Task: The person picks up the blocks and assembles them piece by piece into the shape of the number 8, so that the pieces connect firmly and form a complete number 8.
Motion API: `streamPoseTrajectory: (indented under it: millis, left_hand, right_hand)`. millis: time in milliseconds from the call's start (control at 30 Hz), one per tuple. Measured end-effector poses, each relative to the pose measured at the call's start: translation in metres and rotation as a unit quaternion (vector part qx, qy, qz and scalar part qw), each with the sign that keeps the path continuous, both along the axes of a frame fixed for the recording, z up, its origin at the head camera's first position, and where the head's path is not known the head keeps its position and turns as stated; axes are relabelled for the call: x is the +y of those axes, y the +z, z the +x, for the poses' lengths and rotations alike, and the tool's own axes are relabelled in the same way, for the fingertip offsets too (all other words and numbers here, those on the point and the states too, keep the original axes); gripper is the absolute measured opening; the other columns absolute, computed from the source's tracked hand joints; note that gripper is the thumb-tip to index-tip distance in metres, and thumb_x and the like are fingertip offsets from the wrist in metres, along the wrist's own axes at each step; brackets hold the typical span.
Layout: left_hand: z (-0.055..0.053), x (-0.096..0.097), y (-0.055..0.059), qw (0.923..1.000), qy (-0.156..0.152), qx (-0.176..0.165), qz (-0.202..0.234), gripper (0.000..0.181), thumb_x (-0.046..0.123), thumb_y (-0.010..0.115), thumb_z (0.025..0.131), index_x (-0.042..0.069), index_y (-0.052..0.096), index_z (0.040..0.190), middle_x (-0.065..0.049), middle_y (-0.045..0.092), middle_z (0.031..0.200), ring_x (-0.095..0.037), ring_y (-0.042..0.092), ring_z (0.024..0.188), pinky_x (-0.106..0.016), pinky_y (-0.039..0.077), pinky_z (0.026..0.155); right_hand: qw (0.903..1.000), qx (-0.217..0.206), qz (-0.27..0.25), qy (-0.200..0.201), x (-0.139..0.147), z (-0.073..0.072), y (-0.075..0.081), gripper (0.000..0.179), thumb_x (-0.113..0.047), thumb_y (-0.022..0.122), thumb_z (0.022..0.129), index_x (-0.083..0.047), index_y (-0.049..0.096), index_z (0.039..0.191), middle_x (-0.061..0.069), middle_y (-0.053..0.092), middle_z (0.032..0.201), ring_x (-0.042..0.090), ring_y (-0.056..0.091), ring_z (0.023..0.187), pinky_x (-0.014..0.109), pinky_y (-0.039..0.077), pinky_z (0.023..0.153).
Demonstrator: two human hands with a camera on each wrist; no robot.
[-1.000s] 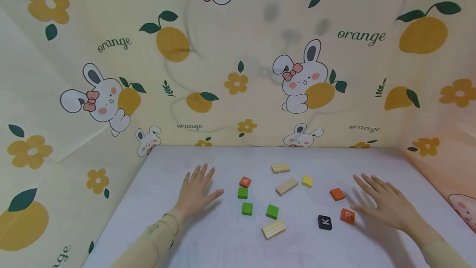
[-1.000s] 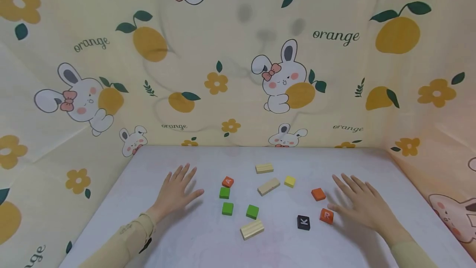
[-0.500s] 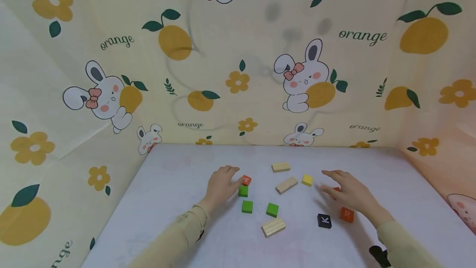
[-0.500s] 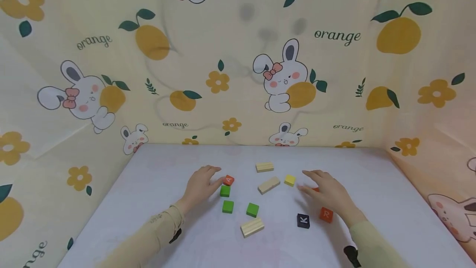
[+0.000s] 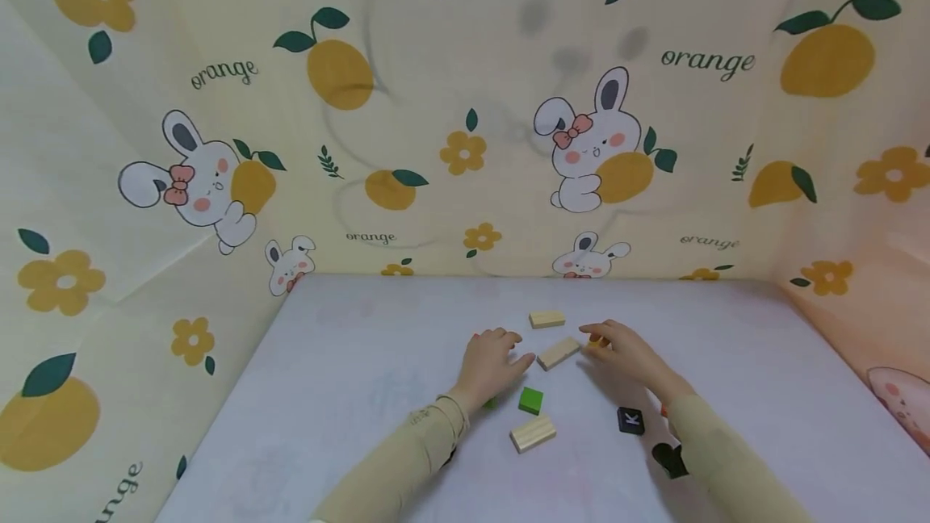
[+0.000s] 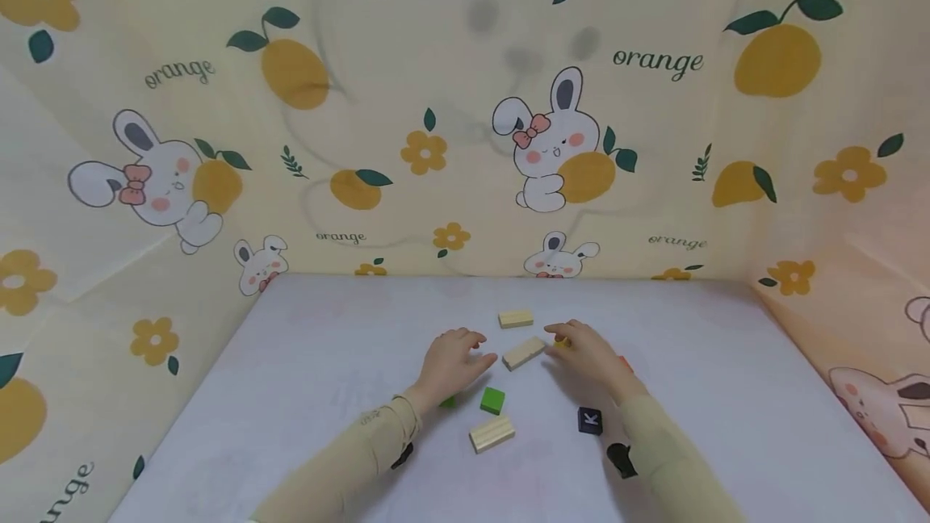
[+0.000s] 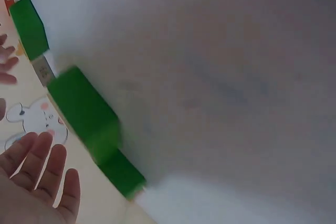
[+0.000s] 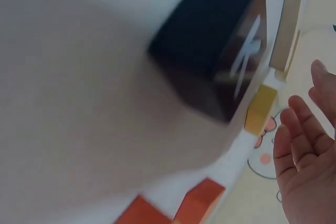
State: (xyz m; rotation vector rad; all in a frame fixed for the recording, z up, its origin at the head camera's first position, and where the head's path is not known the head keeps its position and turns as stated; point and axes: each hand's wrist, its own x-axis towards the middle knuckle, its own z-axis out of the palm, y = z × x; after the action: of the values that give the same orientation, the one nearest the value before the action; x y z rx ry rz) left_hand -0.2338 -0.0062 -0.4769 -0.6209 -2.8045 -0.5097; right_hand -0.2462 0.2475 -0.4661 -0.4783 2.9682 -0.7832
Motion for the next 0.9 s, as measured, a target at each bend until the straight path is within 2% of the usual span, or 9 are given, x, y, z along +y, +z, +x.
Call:
streamPoseTrajectory:
  millis: [167,400,600,733,900]
  left_hand:
    - [-0.004,0.023,0.002,0.9991,0.012,-0.028,-0.029,0.038,0.05,0.058,0.085,0.019,0.067,0.104,0.004,0.065,0.093,-0.014,0.058,0.084,-0.027,0.043,0.066]
    - [-0.008,0.042,-0.002,0.996,0.035,-0.047,-0.067,0.039,0.054,0.061,0.081,0.019,0.068,0.098,0.004,0.062,0.086,-0.014,0.056,0.079,-0.031,0.042,0.068]
    - [-0.009,0.046,-0.006,0.9946,0.036,-0.063,-0.074,0.034,0.051,0.065,0.079,0.018,0.068,0.088,0.005,0.057,0.076,-0.013,0.051,0.072,-0.029,0.038,0.065]
    - [-0.01,0.046,-0.009,0.9947,0.035,-0.057,-0.079,0.028,0.048,0.067,0.079,0.02,0.067,0.081,0.007,0.057,0.074,-0.011,0.049,0.07,-0.028,0.036,0.065]
    - [-0.011,0.046,-0.007,0.9946,0.038,-0.045,-0.085,0.028,0.048,0.068,0.078,0.02,0.066,0.077,0.008,0.058,0.072,-0.011,0.049,0.067,-0.028,0.035,0.064]
  right_hand:
    - [0.9998,-0.016,0.0,0.008,-0.007,-0.01,0.0,0.037,-0.014,0.061,0.088,-0.005,0.058,0.124,0.009,0.061,0.096,0.017,0.053,0.083,0.038,0.045,0.077]
    - [0.9996,-0.015,-0.003,0.022,-0.012,-0.016,-0.004,0.035,-0.004,0.063,0.083,-0.002,0.062,0.118,0.01,0.062,0.091,0.019,0.055,0.081,0.038,0.047,0.075]
    - [0.9993,-0.021,0.014,0.028,-0.016,-0.02,-0.008,0.029,-0.003,0.064,0.08,0.001,0.067,0.109,0.009,0.063,0.089,0.017,0.053,0.078,0.033,0.045,0.071]
    - [0.9992,-0.026,0.016,0.024,-0.017,-0.021,-0.009,0.027,-0.003,0.065,0.079,0.002,0.068,0.106,0.008,0.063,0.086,0.015,0.052,0.076,0.031,0.045,0.069]
    - [0.9993,-0.025,0.026,0.009,-0.018,-0.022,-0.007,0.024,-0.006,0.066,0.081,0.0,0.069,0.104,0.006,0.062,0.084,0.014,0.049,0.073,0.028,0.042,0.066]
